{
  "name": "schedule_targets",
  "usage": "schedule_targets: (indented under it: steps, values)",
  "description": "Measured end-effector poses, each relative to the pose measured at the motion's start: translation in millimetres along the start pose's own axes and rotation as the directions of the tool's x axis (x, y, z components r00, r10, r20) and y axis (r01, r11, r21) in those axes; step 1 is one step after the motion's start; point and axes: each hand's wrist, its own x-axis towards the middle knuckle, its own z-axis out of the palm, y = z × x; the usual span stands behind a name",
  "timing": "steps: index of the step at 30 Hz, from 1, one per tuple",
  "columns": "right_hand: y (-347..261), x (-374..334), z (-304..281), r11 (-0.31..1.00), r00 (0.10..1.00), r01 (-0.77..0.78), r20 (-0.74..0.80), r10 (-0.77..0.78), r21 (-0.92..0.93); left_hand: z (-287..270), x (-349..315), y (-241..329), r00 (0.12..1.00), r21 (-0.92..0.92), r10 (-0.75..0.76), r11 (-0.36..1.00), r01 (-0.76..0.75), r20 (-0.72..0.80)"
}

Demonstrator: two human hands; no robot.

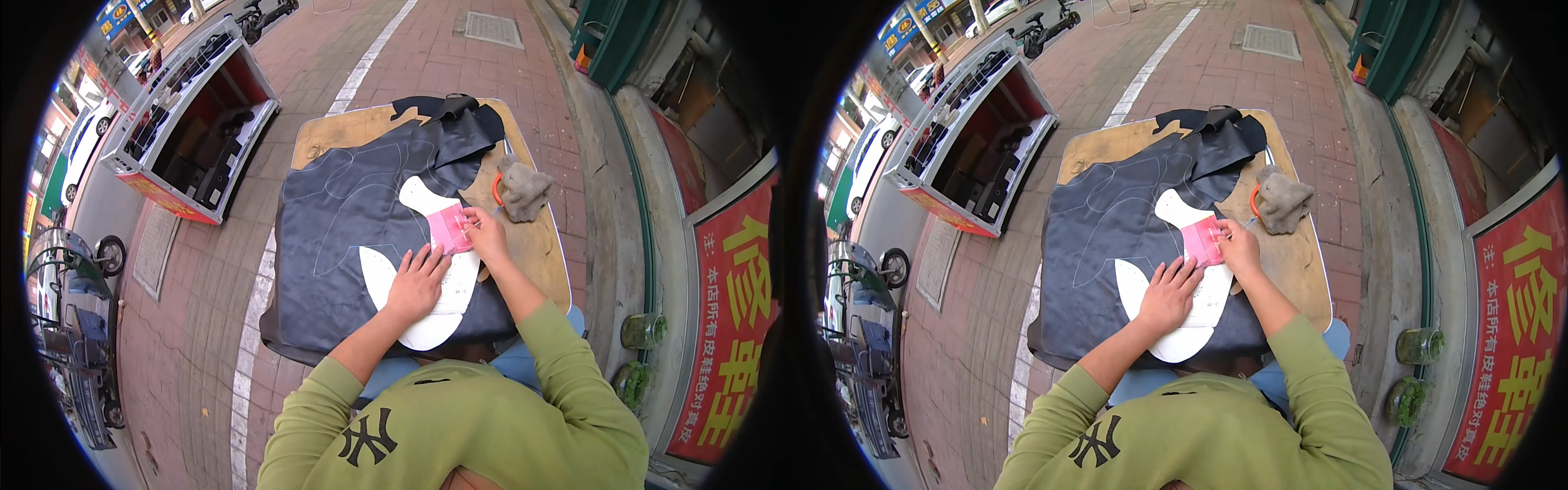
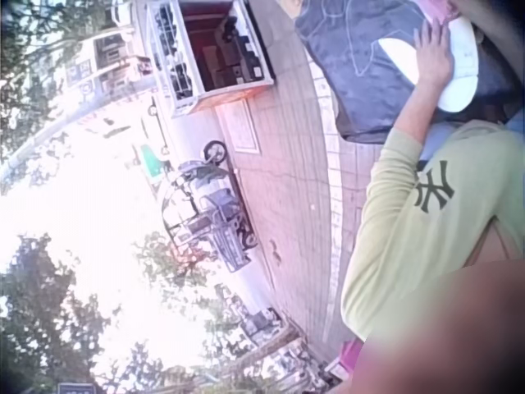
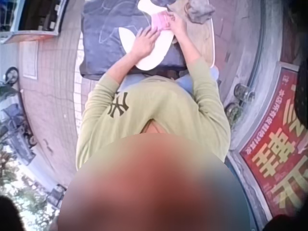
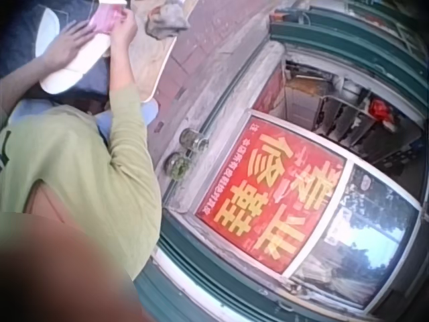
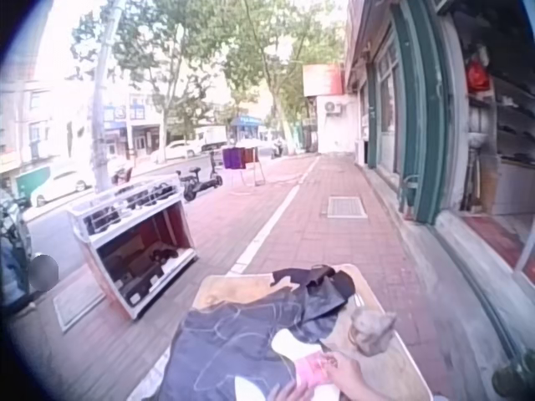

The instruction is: The person places white paper templates on a black leather sheet, traces their outlines with a pen, and uses a pink eraser to remove pencil marks. They then use scissors to cut the leather along the traced lines, producing multiple leather pieces.

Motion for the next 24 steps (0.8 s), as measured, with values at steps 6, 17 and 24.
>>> schedule_targets:
  steps: [6, 17, 24]
  values:
    - [0.2, -1.8, 5.3, 0.999, 0.993, 0.012, -0.12, -0.017, -0.041, 0.5, -1.3, 0.6, 0.995, -0.019, -0.049, 0.999, 0.047, -0.089]
    - [6.2, 18.9, -5.6, 0.989, 1.0, 0.012, -0.004, -0.012, -0.148, 2.2, -3.4, -2.0, 0.995, -0.065, -0.043, 0.997, 0.037, -0.093]
    - [4.8, 21.3, -10.7, 0.973, 0.997, 0.082, 0.013, -0.081, -0.215, 3.4, -2.1, -2.1, 0.997, -0.038, -0.032, 0.999, 0.029, -0.074]
